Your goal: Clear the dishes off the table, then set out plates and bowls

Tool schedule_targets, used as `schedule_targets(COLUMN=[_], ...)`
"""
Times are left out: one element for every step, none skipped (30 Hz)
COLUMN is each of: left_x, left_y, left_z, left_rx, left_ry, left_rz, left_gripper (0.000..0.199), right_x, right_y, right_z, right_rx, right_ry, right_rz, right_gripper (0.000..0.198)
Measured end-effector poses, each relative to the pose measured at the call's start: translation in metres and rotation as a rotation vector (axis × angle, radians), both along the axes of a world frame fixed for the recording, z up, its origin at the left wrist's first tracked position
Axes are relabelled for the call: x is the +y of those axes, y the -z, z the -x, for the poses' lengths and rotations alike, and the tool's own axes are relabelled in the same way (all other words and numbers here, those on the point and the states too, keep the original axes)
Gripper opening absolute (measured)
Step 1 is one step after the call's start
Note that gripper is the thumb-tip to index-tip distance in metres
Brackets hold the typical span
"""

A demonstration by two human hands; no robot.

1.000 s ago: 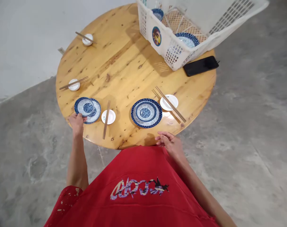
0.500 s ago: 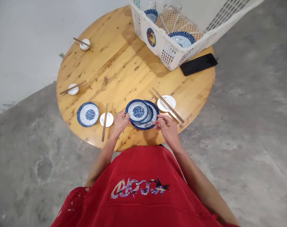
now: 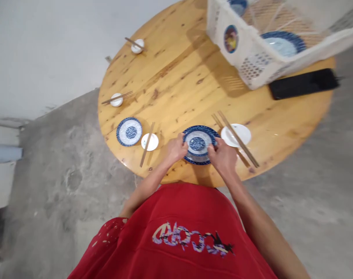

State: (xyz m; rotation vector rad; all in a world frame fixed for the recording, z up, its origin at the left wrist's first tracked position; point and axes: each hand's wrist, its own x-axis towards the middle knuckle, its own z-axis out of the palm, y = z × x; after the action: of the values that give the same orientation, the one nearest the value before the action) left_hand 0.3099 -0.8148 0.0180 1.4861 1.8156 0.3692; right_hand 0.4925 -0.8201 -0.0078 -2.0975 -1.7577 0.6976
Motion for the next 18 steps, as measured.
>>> schedule_targets(left_x=[-0.001,-0.002,-0.003,-0.005,-0.007,-0.01,-0.012,-0.014,-0.016,-0.017,-0.019,-0.02,-0.023,-0.025,-0.028,-0.03,-0.031,-0.032], left_y=[0.0,-0.001,-0.001,-0.003,-0.004,-0.005,-0.006,-0.007,-0.007,-0.006,-0.005,-0.004,-0.002,0.0,0.002,0.005,0.009,0.012], left_z=[-0.001,-0.001,-0.001,-0.001,0.001,0.005,0.012,0.021,0.034,0.051,0.071,0.093,0.117,0.141,0.165,0.188,0.208,0.226], left_rx=[0.035,0.077,0.112,0.126,0.131,0.136,0.142,0.153,0.173,0.203,0.238,0.285,0.327,0.365,0.41,0.451,0.489,0.529], left_ry=[0.038,0.076,0.107,0.121,0.125,0.113,0.087,0.045,-0.019,-0.104,-0.205,-0.333,-0.464,-0.595,-0.726,-0.827,-0.911,-0.984], left_rz=[0.013,0.032,0.049,0.053,0.048,0.037,0.03,0.029,0.029,0.027,0.022,-0.007,-0.045,-0.071,-0.089,-0.093,-0.079,-0.052], left_gripper=[0.042,0.045,0.048,0.049,0.051,0.051,0.052,0.052,0.05,0.047,0.045,0.042,0.042,0.044,0.044,0.045,0.045,0.043], right_x=[-0.001,-0.001,-0.002,-0.002,-0.002,-0.003,-0.003,-0.003,-0.002,-0.002,-0.001,0.0,0.001,0.001,0.002,0.002,0.003,0.003], right_y=[0.001,0.002,0.002,0.001,0.0,-0.001,-0.002,-0.002,-0.003,-0.002,0.0,0.001,0.004,0.006,0.008,0.01,0.012,0.013], right_z=[0.0,0.0,0.001,0.002,0.003,0.004,0.005,0.005,0.005,0.004,0.003,0.002,0.001,0.001,0.002,0.004,0.007,0.01], right_rx=[-0.038,-0.074,-0.106,-0.135,-0.164,-0.194,-0.224,-0.254,-0.28,-0.296,-0.294,-0.264,-0.197,-0.098,0.027,0.166,0.305,0.423], right_ry=[-0.02,-0.035,-0.047,-0.055,-0.058,-0.058,-0.057,-0.056,-0.055,-0.059,-0.068,-0.079,-0.084,-0.067,-0.027,0.039,0.124,0.204], right_rz=[0.023,0.051,0.078,0.104,0.127,0.146,0.16,0.169,0.174,0.175,0.178,0.189,0.217,0.263,0.315,0.365,0.404,0.413], right_gripper=[0.053,0.054,0.055,0.055,0.055,0.055,0.055,0.055,0.055,0.054,0.052,0.048,0.042,0.037,0.032,0.028,0.024,0.019])
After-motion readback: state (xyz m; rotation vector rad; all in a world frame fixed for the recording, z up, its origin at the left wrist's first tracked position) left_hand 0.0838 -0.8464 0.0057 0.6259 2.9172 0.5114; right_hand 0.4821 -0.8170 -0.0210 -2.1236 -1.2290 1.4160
